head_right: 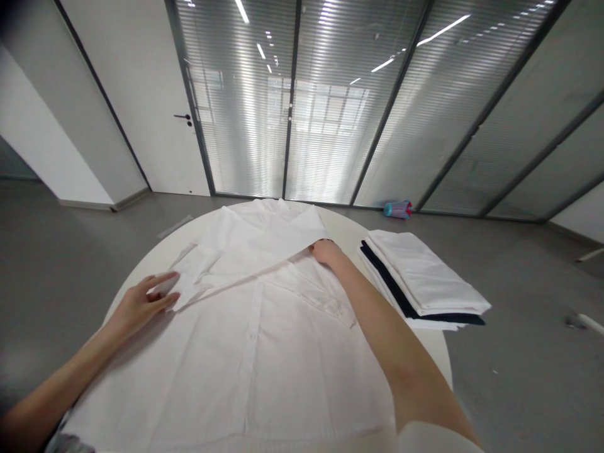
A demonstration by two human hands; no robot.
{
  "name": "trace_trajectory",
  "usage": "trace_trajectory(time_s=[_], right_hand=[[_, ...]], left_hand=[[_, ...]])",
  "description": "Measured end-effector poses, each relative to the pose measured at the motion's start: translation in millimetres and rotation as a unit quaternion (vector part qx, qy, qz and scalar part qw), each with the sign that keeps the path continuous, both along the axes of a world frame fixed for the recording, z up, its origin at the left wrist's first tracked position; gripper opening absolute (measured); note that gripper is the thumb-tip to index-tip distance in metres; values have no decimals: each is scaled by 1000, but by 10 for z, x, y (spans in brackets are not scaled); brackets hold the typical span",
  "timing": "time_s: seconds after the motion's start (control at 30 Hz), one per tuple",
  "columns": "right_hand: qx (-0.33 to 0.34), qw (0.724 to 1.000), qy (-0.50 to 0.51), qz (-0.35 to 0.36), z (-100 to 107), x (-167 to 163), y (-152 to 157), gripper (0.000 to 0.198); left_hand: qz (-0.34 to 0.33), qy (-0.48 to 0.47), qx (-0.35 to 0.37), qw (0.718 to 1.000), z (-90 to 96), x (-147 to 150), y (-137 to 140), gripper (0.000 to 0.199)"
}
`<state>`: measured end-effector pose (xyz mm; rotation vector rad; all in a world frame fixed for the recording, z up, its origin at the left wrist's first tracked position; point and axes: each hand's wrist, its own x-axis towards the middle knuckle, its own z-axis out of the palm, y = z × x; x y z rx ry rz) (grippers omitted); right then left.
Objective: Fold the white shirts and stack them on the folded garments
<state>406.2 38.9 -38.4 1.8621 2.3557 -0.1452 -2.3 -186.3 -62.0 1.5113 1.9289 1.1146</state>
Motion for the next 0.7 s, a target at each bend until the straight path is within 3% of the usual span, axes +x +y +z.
trace_trajectory(time_s=[0.13, 0.23, 0.3, 0.43, 0.6, 0.7], right_hand=[[-19, 999, -39, -1, 321, -141, -239, 38], [40, 999, -28, 21, 531, -363, -262, 39], [96, 995, -1, 34, 566, -519, -131, 44], [143, 989, 35, 28, 307, -627, 386, 59], [57, 994, 46, -77, -207, -351, 930, 72], [37, 992, 60, -108, -368, -199, 1059, 78]], left_hand=[[-2, -8, 23, 1000, -43, 3, -4, 68], [1, -11, 27, 1000, -70, -9, 2, 65], [2, -5, 22, 1000, -76, -20, 8, 66], [11, 30, 10, 999, -70, -40, 7, 63], [22, 42, 7, 999, -78, -36, -18, 66], [25, 44, -6, 999, -113, -54, -20, 68]])
